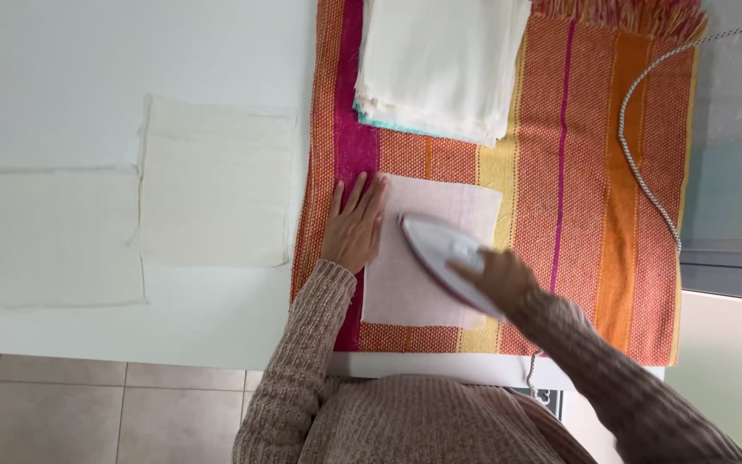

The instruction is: The person irons several small, light-colored fabric pieces on a white table covered with a colorful striped cloth. They use a white and red iron to press each piece, then fold it and place it on a growing stack. The person repeats this process for multiple pieces throughout the video.

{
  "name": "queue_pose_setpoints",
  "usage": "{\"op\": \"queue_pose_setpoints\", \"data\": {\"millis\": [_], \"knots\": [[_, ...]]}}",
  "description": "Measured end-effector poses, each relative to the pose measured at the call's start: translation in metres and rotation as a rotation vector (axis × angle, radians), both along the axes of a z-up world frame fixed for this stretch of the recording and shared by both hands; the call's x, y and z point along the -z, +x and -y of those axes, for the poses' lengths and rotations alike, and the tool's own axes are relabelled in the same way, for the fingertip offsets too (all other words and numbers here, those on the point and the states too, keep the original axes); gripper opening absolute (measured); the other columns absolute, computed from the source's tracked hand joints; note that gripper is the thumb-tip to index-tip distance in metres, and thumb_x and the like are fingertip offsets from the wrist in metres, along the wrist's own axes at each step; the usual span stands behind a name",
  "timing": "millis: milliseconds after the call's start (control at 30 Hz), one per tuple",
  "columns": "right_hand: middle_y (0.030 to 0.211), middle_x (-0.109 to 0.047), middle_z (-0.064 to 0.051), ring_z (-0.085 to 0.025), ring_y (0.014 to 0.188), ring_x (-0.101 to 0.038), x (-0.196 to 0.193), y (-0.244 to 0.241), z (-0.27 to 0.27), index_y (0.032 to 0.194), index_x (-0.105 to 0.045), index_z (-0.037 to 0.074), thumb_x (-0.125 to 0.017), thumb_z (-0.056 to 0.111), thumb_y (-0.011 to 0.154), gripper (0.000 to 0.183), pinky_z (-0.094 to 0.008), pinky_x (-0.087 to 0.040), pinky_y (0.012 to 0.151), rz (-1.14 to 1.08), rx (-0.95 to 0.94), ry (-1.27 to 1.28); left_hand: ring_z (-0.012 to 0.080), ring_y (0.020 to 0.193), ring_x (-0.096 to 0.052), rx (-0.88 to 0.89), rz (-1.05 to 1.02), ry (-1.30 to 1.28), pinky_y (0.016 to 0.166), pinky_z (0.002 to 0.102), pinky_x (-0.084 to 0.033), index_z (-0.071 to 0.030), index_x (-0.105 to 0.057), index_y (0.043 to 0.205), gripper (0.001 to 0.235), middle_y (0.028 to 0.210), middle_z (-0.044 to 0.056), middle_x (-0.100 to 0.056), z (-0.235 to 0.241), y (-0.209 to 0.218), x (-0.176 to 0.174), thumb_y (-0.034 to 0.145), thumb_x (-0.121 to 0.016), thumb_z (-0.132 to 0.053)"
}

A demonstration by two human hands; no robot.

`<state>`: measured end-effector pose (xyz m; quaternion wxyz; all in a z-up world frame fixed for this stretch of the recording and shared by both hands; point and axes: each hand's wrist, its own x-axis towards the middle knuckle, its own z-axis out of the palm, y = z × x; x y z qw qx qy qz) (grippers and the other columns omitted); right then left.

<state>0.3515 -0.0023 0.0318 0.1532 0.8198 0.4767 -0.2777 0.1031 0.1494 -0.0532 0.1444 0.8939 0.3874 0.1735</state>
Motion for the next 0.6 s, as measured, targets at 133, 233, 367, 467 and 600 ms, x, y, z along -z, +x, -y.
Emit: {"op": "queue_pose_setpoints", "data": {"millis": [133, 233, 367, 467, 600], "knots": [[0.071, -0.072, -0.01, -0.03, 0.073, -0.072, 0.109, 0.021, -0.038, 0.084, -0.081, 0.024, -0.05, 0.103, 0.064, 0.088, -0.039, -0.054, 0.063, 0.451, 0.034, 0.573, 0.026, 0.156, -0.02, -0.027, 0.014, 0.0, 0.126, 0.053, -0.002, -0.015, -0.025, 0.162, 0.061, 0.165, 0.005, -0.033, 0.005, 0.011, -0.01, 0.103, -0.034, -0.025], [0.078, -0.073, -0.008, -0.03, 0.08, -0.072, 0.138, 0.04, -0.073, 0.09, -0.083, 0.026, -0.055, 0.105, 0.046, 0.095, -0.042, -0.053, 0.061, 0.481, 0.273, 0.455, 0.031, 0.156, -0.016, -0.1, -0.015, 0.002, 0.124, 0.059, -0.002, -0.01, -0.031, 0.16, 0.061, 0.167, 0.011, -0.029, 0.015, 0.039, -0.02, 0.102, -0.039, -0.027], [0.073, -0.066, -0.003, -0.026, 0.073, -0.069, 0.164, 0.055, -0.043, 0.08, -0.079, 0.027, -0.05, 0.109, 0.045, 0.095, -0.038, -0.047, 0.062, 0.594, 0.308, 0.544, 0.0327, 0.156, -0.016, -0.113, -0.001, -0.022, 0.125, 0.059, -0.002, -0.007, -0.033, 0.158, 0.062, 0.167, 0.015, -0.026, 0.028, 0.065, -0.012, 0.103, -0.037, -0.035], [0.067, -0.059, 0.0, -0.022, 0.065, -0.061, 0.221, 0.076, -0.056, 0.068, -0.073, 0.027, -0.04, 0.114, 0.041, 0.097, -0.04, -0.038, 0.065, 0.809, 0.309, 0.697, 0.0322, 0.156, -0.015, -0.114, -0.022, -0.027, 0.125, 0.058, -0.002, -0.008, -0.03, 0.159, 0.062, 0.168, 0.014, -0.024, 0.032, 0.07, -0.01, 0.105, -0.034, -0.038], [0.044, -0.048, 0.001, -0.007, 0.027, -0.039, 0.058, 0.071, -0.056, 0.07, -0.063, 0.002, -0.039, 0.079, 0.096, 0.085, -0.024, -0.033, 0.021, 0.081, 0.022, 0.286, 0.0322, 0.157, -0.013, -0.121, -0.02, -0.054, 0.125, 0.059, 0.0, -0.009, -0.026, 0.161, 0.062, 0.168, 0.013, -0.023, 0.032, 0.073, -0.005, 0.107, -0.027, -0.04]]}}
